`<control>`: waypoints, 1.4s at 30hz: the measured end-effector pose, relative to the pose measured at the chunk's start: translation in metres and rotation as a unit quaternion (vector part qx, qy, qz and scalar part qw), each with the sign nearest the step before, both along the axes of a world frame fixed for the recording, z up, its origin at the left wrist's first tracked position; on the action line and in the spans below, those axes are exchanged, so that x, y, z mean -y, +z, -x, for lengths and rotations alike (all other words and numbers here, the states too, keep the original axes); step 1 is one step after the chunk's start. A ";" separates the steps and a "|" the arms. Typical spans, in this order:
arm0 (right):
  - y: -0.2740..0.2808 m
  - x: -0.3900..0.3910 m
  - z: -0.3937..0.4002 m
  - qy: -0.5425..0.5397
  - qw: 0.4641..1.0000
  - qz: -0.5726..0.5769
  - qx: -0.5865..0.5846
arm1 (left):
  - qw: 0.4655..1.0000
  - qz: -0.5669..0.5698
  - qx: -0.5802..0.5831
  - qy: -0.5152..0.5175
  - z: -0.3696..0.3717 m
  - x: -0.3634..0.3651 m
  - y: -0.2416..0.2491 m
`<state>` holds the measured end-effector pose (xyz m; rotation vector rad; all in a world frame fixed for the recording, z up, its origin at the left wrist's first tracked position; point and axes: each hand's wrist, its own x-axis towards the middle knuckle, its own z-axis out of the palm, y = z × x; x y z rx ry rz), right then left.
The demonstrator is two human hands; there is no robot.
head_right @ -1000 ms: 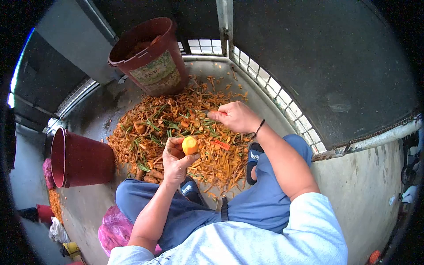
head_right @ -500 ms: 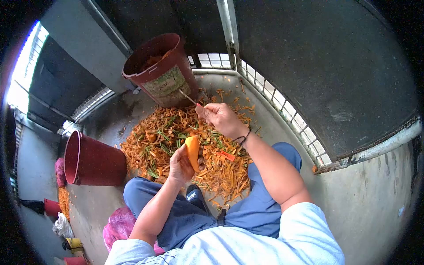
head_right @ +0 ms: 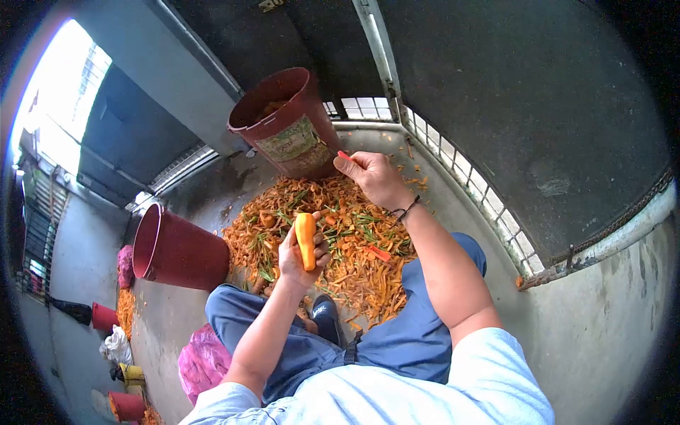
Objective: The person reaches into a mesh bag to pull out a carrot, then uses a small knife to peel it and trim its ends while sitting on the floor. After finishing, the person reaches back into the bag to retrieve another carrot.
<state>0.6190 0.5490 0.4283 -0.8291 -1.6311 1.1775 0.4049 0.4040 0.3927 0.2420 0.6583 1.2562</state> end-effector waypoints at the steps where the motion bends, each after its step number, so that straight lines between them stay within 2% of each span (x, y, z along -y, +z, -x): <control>1: 0.001 0.001 0.000 -0.003 1.000 -0.003 -0.003 | 1.000 0.011 0.000 0.013 -0.005 0.003 0.000; 7: -0.001 0.006 -0.004 -0.012 1.000 -0.015 0.007 | 0.997 0.038 0.064 0.037 -0.014 0.005 -0.015; 9: -0.001 0.009 -0.015 -0.055 0.991 -0.058 0.106 | 0.996 0.061 0.032 0.052 -0.011 0.001 -0.032; 11: 0.004 0.014 -0.024 -0.080 0.976 -0.065 0.193 | 0.991 0.108 -0.038 0.069 -0.008 0.005 -0.062; 13: -0.002 0.018 -0.029 -0.083 0.970 -0.083 0.214 | 0.979 0.199 -0.004 0.036 0.014 0.015 -0.138; 14: -0.003 0.021 -0.031 -0.078 0.963 -0.101 0.235 | 0.970 0.234 0.059 0.006 0.026 0.020 -0.170; 15: -0.001 0.026 -0.033 -0.066 0.960 -0.099 0.253 | 0.970 0.241 0.040 0.013 0.031 0.015 -0.178; 17: -0.007 0.029 -0.036 -0.045 0.953 -0.093 0.283 | 0.973 0.221 0.051 0.039 0.040 -0.010 -0.153; 18: -0.010 0.030 -0.037 -0.033 0.951 -0.083 0.296 | 0.979 0.171 -0.034 0.108 0.036 -0.034 -0.099; 20: -0.012 0.032 -0.035 -0.020 0.949 -0.055 0.309 | 0.976 -0.029 -0.166 0.141 0.060 -0.097 -0.014; 21: -0.013 0.032 -0.034 -0.015 0.949 -0.029 0.313 | 0.983 -0.120 -0.081 0.117 0.085 -0.128 0.023; 22: -0.017 0.031 -0.031 -0.012 0.947 -0.030 0.318 | 0.970 -0.118 -0.067 0.203 0.079 -0.142 0.084; 24: -0.028 0.028 -0.028 -0.023 0.929 -0.036 0.367 | 0.964 -0.191 -0.060 0.174 0.119 -0.168 0.120; 27: -0.037 0.028 -0.017 0.004 0.922 -0.067 0.380 | 0.958 -0.190 -0.104 0.187 0.141 -0.133 0.122; 28: -0.042 0.027 -0.010 0.029 0.920 -0.068 0.385 | 0.956 -0.196 -0.155 0.154 0.158 -0.105 0.112; 30: -0.056 0.030 0.001 0.031 0.905 -0.049 0.422 | 0.926 -0.189 -0.227 0.234 0.192 -0.037 0.080; 32: -0.063 0.038 0.018 0.077 0.881 -0.012 0.467 | 0.888 -0.154 -0.269 0.339 0.247 0.040 0.026; 33: -0.076 0.042 0.024 0.102 0.864 -0.020 0.493 | 0.861 -0.082 -0.308 0.396 0.271 0.081 -0.006; 34: -0.092 0.045 0.028 0.120 0.847 -0.031 0.517 | 0.825 -0.016 -0.412 0.387 0.302 0.129 -0.058; 35: -0.110 0.048 0.033 0.145 0.824 -0.040 0.546 | 0.808 0.087 -0.434 0.389 0.309 0.177 -0.105; 36: -0.124 0.052 0.037 0.162 0.802 -0.051 0.573 | 0.729 0.195 -0.597 0.272 0.317 0.229 -0.157; 37: -0.135 0.059 0.042 0.184 0.795 -0.032 0.576 | 0.746 0.236 -0.554 0.286 0.293 0.274 -0.196; 38: -0.145 0.066 0.047 0.202 0.788 -0.013 0.581 | 0.747 0.254 -0.581 0.200 0.298 0.329 -0.270; 40: -0.179 0.075 0.051 0.219 0.778 0.002 0.589 | 0.755 0.389 -0.479 0.220 0.271 0.379 -0.302; 41: -0.178 0.081 0.060 0.240 0.751 0.001 0.615 | 0.754 0.400 -0.473 0.221 0.284 0.397 -0.331; 42: -0.184 0.086 0.065 0.250 0.744 0.004 0.620 | 0.707 0.390 -0.536 0.245 0.301 0.422 -0.370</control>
